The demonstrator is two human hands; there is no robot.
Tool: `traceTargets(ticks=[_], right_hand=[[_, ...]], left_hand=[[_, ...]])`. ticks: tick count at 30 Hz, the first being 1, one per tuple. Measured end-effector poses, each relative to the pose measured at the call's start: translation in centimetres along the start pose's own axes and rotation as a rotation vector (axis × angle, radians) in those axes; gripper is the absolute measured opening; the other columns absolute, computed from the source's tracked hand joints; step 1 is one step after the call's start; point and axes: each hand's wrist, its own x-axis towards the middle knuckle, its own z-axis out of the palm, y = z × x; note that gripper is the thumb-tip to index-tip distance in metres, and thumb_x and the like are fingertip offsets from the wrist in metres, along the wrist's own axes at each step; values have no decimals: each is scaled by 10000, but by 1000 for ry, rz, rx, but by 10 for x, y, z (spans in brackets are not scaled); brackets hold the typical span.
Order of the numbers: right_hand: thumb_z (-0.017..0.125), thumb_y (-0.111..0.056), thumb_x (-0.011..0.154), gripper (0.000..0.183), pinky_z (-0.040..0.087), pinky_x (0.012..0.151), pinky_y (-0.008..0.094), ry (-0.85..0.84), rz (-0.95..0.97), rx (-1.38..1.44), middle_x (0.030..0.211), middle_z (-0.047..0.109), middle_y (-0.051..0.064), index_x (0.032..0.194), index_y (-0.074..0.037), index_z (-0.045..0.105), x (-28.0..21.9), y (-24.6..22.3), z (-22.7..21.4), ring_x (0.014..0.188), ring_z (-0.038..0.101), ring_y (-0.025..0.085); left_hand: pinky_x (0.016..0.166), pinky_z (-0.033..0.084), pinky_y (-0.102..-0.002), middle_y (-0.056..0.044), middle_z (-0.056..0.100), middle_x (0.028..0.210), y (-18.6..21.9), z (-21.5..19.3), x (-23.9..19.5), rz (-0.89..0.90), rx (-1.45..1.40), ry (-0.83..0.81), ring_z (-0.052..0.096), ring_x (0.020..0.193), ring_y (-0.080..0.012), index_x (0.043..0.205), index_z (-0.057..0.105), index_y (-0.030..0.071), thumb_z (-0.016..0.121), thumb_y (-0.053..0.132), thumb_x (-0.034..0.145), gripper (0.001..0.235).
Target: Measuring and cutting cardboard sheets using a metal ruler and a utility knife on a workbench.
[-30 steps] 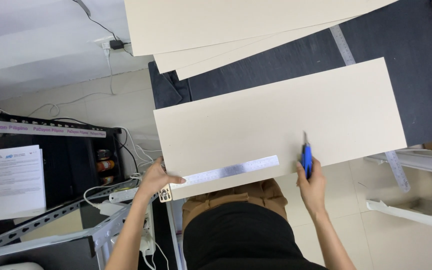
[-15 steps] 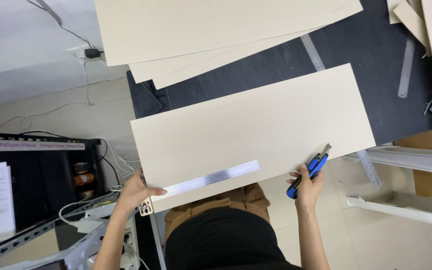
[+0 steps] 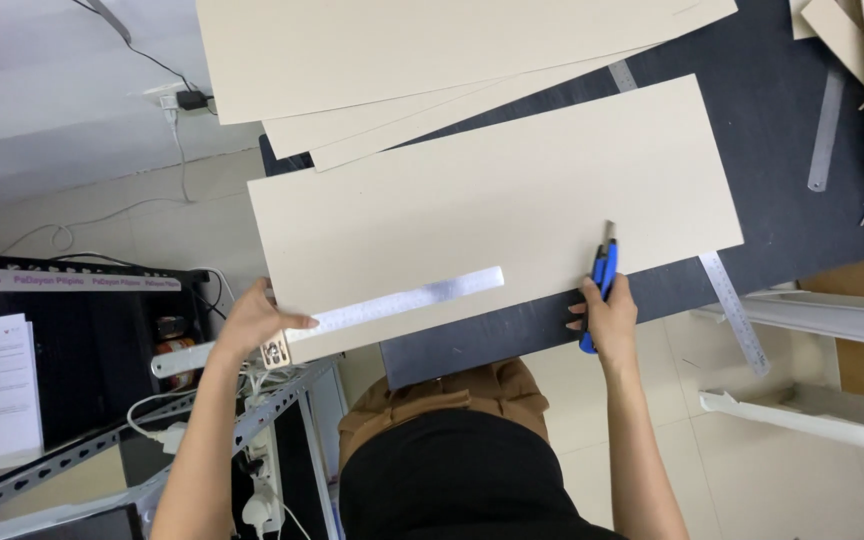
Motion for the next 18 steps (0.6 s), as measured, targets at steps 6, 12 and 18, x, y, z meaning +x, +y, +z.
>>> traceTargets(ticks=[6, 12, 18], right_hand=[[487, -165, 1022, 606, 506, 874, 687, -220, -165, -584, 1177, 603, 439, 1564, -53, 240, -94, -91, 21, 1067, 610, 591], [381, -202, 1056, 563, 628, 771, 495, -407, -229, -802, 1111, 687, 308, 1597, -287, 251, -97, -56, 33, 1003, 704, 456], [373, -201, 1043, 571, 611, 718, 515, -480, -247, -928, 1048, 707, 312, 1597, -305, 278, -110, -81, 22, 948, 717, 460]], left_hand=[[1002, 476, -536, -307, 704, 1177, 3, -7, 12, -20, 84, -61, 627, 1194, -457, 1334, 531, -55, 903, 372, 562, 957], [999, 480, -525, -272, 715, 1172, 4, -5, 11, -24, 118, -74, 635, 1192, -427, 1321, 532, -19, 898, 429, 578, 941], [988, 498, -501, -252, 710, 1175, 4, 0, 5, -43, 79, -46, 637, 1188, -401, 1335, 528, -18, 907, 375, 610, 908]])
